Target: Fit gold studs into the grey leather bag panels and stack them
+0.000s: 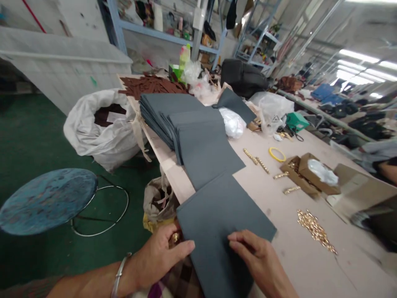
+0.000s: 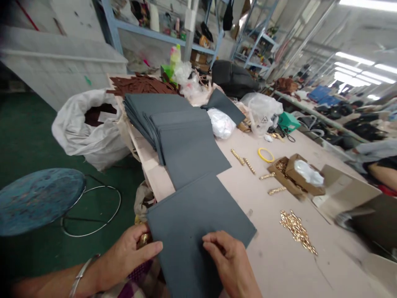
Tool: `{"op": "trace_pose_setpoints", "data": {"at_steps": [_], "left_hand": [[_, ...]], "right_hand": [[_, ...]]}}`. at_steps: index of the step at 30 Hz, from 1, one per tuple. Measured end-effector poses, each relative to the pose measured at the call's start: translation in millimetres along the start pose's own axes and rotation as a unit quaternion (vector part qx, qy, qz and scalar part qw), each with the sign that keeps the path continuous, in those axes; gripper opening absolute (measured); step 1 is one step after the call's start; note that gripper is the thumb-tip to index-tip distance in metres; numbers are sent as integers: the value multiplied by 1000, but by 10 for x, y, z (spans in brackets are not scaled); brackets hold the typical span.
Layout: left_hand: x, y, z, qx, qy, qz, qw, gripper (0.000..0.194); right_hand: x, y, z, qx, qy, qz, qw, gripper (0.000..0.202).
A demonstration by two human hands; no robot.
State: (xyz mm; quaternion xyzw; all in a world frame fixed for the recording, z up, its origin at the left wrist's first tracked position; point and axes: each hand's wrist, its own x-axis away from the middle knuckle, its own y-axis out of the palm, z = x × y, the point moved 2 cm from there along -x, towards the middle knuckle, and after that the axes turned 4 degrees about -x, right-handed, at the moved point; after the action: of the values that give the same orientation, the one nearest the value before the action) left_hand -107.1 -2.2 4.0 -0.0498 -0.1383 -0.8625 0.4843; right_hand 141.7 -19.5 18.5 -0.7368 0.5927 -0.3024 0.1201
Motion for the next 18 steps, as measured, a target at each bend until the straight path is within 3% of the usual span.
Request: {"op": "trace_pose_setpoints", "data": {"at_steps": [4,8,11,18], "left_hand": [[-111,165,103,-3,16,-30,999,45],[-216,233,35,-65,-3,19,998,37],[-246,249,-28,-77,-44,42,995,33],[-255,264,-8,-97,-56,54,992,34]], "right_hand": [[-26,133,105,-113,45,42,992,31],[-87,197,111,-187,44,35,981,26],[-115,217,83,-191,38,27,980,23],[-149,259,28,-158,16,36,987,18]]}}
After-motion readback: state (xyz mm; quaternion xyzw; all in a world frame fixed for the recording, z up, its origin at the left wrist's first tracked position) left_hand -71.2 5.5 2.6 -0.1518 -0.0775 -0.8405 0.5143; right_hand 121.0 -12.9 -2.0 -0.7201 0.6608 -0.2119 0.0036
